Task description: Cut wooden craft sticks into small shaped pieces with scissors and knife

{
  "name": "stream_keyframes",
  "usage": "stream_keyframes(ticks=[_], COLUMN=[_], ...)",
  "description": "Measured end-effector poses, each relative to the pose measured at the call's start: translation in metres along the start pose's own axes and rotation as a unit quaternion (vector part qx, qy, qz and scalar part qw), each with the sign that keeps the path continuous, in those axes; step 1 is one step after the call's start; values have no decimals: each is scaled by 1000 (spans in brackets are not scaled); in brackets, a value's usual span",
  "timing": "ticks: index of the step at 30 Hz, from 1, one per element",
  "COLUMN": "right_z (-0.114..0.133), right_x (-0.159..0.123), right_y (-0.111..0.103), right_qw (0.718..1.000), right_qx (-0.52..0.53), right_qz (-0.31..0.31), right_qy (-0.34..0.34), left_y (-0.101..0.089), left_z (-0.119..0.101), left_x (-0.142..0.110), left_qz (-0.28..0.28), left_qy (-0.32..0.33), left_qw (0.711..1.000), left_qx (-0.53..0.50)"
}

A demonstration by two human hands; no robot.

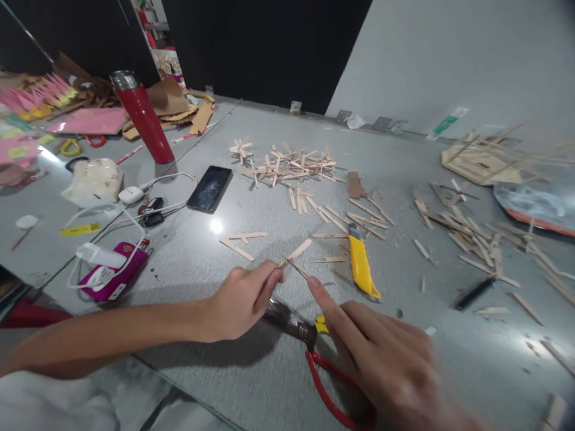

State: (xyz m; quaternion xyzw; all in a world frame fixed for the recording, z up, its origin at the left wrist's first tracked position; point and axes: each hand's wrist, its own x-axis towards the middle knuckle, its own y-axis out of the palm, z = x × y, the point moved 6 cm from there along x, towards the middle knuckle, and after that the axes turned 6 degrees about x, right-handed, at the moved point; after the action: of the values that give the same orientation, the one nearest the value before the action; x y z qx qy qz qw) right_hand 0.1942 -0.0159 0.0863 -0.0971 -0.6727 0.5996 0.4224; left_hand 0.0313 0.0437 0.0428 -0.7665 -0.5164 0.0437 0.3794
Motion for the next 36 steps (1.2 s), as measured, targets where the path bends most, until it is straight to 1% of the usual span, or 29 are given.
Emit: stream_keyframes(ticks=[2,5,8,11,14,16,18,19,21,22,24,26,27,29,32,36], right_z=[7,16,16,12,8,7,7,8,10,12,16,18,18,19,18,15], right_x=[4,6,2,-2,-3,-3,-4,-5,-9,-11,-16,-20,-21,-20,-12,-5], right_y=[-4,-10,-10,-8,-10,-9,-7,-6,-5,-3,2,8,10,10,6,-2], right_qw=[999,997,999,999,987,973,960,958,966,973,989,997,998,999,996,978], right_qx=[-35,-68,-32,32,110,167,199,200,168,141,81,29,12,-4,22,109], right_qz=[4,-12,-18,-22,-61,-90,-112,-118,-123,-113,-72,-32,-23,-26,-54,-109], right_qy=[-16,-38,-22,29,96,134,164,167,156,142,102,68,51,37,64,139], left_y=[0,-3,-5,-7,-9,-8,-8,-8,-10,-11,-12,-12,-12,-10,-8,-9], left_z=[-3,-10,-15,-18,-21,-21,-22,-23,-25,-25,-25,-25,-25,-25,-26,-23], left_x=[-1,-1,0,0,-2,-2,-3,-3,-3,-3,-3,-3,-3,-3,-4,-2], left_qz=[-7,-35,-43,-63,-83,-87,-94,-102,-120,-128,-141,-137,-133,-126,-121,-121], left_qy=[40,105,138,158,168,170,175,180,191,194,196,198,201,206,207,176], left_qw=[999,989,980,972,965,964,964,963,961,960,958,958,958,958,958,965], left_qx=[36,100,137,165,182,183,178,173,160,156,153,153,152,152,158,156])
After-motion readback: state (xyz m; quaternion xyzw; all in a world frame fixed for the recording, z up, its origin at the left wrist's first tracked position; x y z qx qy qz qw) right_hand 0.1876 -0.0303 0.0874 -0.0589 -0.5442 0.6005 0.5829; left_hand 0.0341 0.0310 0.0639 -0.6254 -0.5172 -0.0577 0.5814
